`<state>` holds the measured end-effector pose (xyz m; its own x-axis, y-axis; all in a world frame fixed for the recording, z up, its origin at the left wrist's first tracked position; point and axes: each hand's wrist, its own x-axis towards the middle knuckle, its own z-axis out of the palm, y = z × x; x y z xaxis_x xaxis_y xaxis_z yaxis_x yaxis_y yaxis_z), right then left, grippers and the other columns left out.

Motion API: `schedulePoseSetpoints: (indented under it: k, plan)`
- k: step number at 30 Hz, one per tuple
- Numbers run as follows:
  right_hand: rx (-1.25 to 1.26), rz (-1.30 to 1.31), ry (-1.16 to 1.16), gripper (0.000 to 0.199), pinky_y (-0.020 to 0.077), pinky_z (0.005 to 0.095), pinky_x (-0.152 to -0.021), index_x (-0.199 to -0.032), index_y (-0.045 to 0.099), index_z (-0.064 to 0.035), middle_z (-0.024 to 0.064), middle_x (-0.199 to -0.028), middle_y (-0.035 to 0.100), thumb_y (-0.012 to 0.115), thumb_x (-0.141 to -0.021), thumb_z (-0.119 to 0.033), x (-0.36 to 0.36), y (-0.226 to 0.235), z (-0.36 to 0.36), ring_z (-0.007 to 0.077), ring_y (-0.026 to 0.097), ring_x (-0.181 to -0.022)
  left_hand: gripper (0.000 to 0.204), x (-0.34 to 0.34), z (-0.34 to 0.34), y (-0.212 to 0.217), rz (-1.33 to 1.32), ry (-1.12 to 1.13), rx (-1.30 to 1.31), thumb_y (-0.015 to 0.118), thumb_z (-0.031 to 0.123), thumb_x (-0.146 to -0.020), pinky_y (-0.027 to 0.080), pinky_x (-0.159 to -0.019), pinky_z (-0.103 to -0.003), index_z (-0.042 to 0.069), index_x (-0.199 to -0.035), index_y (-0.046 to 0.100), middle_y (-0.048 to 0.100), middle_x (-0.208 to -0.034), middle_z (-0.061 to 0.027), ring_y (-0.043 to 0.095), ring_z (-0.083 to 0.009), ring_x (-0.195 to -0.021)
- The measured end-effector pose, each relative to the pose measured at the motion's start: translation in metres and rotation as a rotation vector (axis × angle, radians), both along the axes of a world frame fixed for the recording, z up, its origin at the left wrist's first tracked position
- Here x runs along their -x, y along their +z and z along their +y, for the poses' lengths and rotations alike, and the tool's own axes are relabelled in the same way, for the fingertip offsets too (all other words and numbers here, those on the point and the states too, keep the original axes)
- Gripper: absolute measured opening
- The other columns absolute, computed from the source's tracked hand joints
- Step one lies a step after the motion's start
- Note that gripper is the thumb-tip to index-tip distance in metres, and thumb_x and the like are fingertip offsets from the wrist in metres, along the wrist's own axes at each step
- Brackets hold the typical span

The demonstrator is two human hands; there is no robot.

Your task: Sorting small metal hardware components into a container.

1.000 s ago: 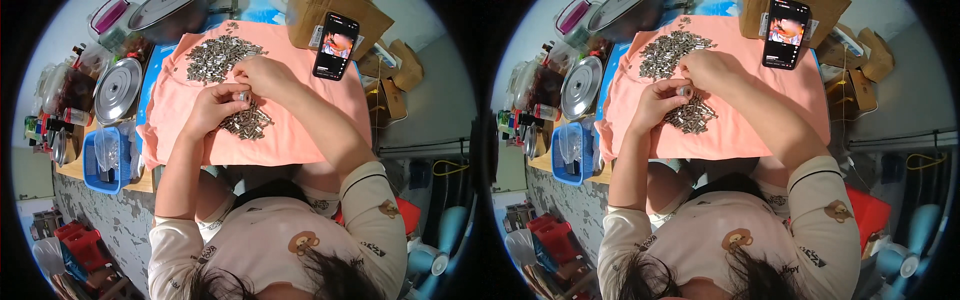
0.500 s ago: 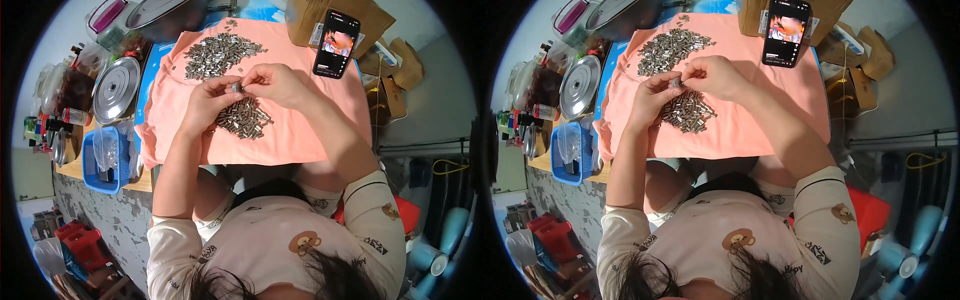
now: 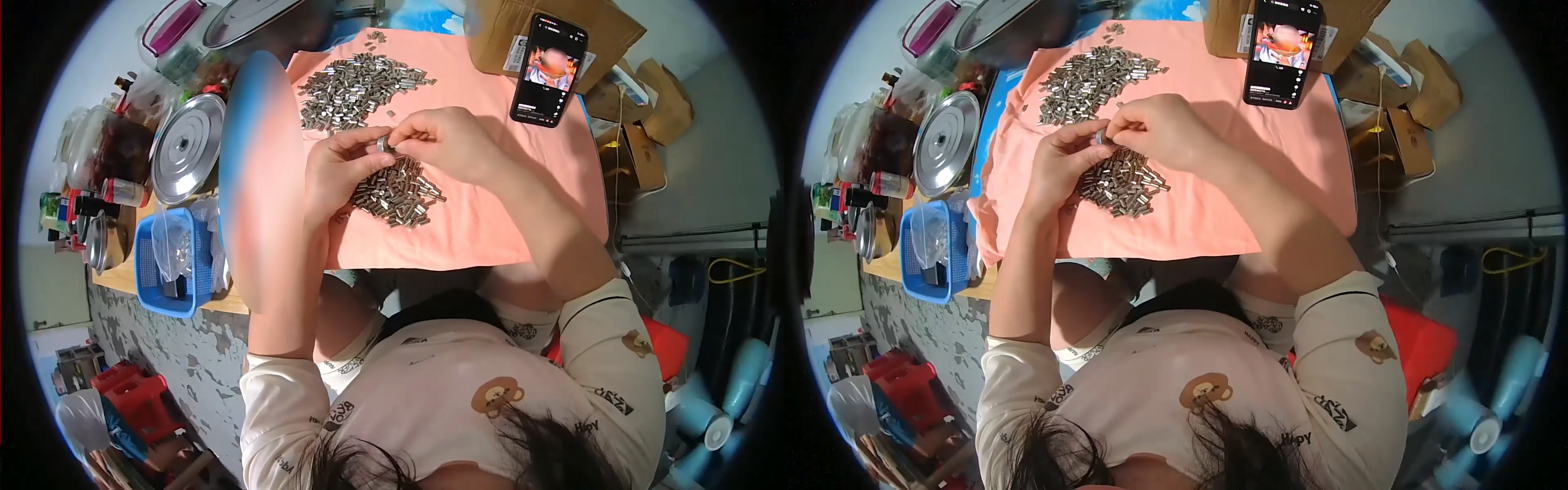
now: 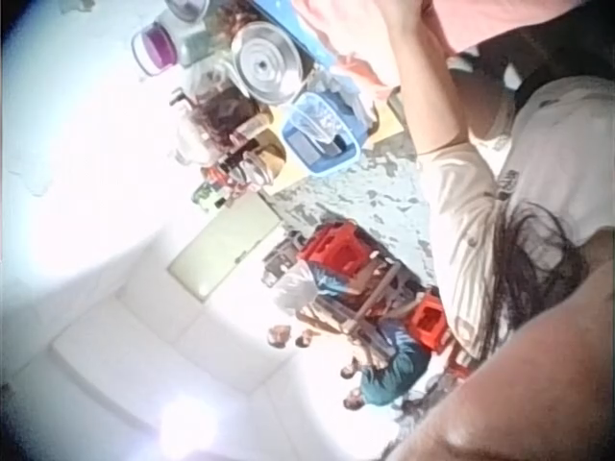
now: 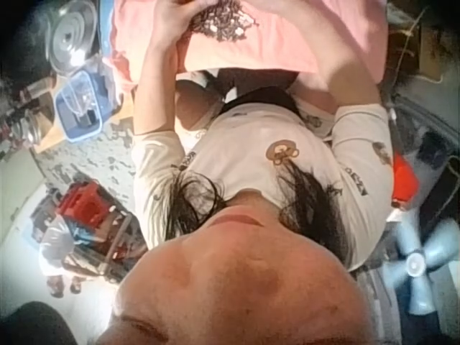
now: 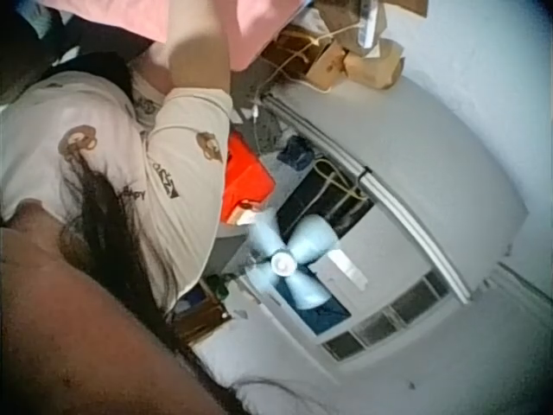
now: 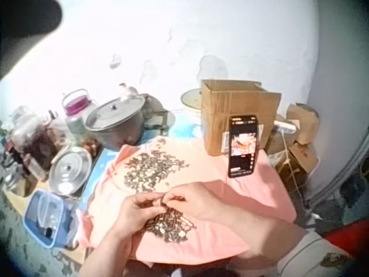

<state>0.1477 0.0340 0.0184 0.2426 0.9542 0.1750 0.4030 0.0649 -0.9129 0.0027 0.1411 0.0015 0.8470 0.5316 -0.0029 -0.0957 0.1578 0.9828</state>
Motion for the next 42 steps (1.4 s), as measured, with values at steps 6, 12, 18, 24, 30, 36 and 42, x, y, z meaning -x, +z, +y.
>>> schedulePoseSetpoints:
  k: [6,12,18,24,30,36,42]
  plan:
    - [0.137,0.163,0.09,0.009,0.0436,0.0196,-0.057,-0.077,0.056,-0.0012,0.0008,-0.07,0.057,0.062,-0.075,-0.008,-0.018,0.002,0.012,0.0056,0.053,-0.064,0.031,0.001,-0.001,0.002,0.004,-0.047,-0.05,0.062,-0.004,-0.072,0.046,-0.066,-0.018,-0.004,-0.103,0.056,0.057,-0.079,-0.0007,0.053,-0.0058,-0.071]
    - [0.167,-0.351,-0.254,0.015,0.0441,0.0265,-0.059,-0.077,0.059,-0.0033,0.0072,-0.069,0.06,0.06,-0.076,-0.018,-0.018,-0.012,0.044,0.0139,0.057,-0.065,0.031,0.0,-0.002,0.004,0.031,-0.07,-0.116,0.063,-0.003,-0.072,0.044,-0.063,-0.017,-0.003,-0.102,0.057,0.053,-0.075,0.0024,0.051,-0.0044,-0.069]
    - [0.018,-0.829,-0.179,0.011,0.0443,0.0307,-0.053,-0.075,0.058,-0.0026,0.0119,-0.071,0.059,0.059,-0.072,-0.013,-0.018,-0.019,0.041,0.0174,0.058,-0.059,0.03,0.0,0.003,-0.002,-0.001,-0.063,-0.097,0.063,-0.001,-0.073,0.045,-0.063,-0.018,-0.003,-0.102,0.056,0.054,-0.075,0.0016,0.052,-0.005,-0.069]
    - [0.029,0.165,0.016,0.004,0.0479,0.0236,-0.059,-0.078,0.056,0.0013,0.0061,-0.077,0.06,0.056,-0.076,-0.003,-0.012,0.006,0.008,0.0116,0.058,-0.065,0.031,-0.001,0.005,-0.001,-0.065,0.0,0.003,0.062,-0.003,-0.073,0.046,-0.07,-0.02,-0.005,-0.103,0.054,0.059,-0.085,-0.0039,0.055,-0.008,-0.075]
    - [-0.007,0.036,0.004,0.006,0.0476,0.021,-0.064,-0.081,0.058,0.0022,0.0039,-0.075,0.059,0.057,-0.075,0.0,0.003,0.002,0.006,0.008,0.056,-0.07,0.031,0.0,0.007,-0.004,-0.046,-0.003,0.011,0.062,-0.003,-0.073,0.046,-0.069,-0.019,-0.005,-0.103,0.055,0.059,-0.085,-0.0038,0.055,-0.0081,-0.075]
    - [-0.164,-0.329,-0.123,0.005,0.0459,0.029,-0.059,-0.072,0.058,-0.0016,0.0084,-0.067,0.058,0.059,-0.069,-0.005,0.013,0.002,0.005,0.0185,0.057,-0.064,0.031,-0.001,-0.001,0.003,0.016,0.029,-0.041,0.063,-0.003,-0.073,0.046,-0.068,-0.019,-0.004,-0.102,0.056,0.059,-0.085,-0.0038,0.055,-0.0076,-0.074]
    - [-0.196,-0.545,-0.153,0.007,0.0449,0.0365,-0.059,-0.066,0.057,-0.003,0.0121,-0.065,0.057,0.059,-0.067,-0.009,0.017,0.002,0.004,0.0277,0.056,-0.062,0.031,0.0,-0.002,0.002,0.063,0.023,-0.186,0.064,-0.002,-0.072,0.046,-0.068,-0.019,-0.004,-0.102,0.056,0.06,-0.084,-0.0041,0.055,-0.0081,-0.074]
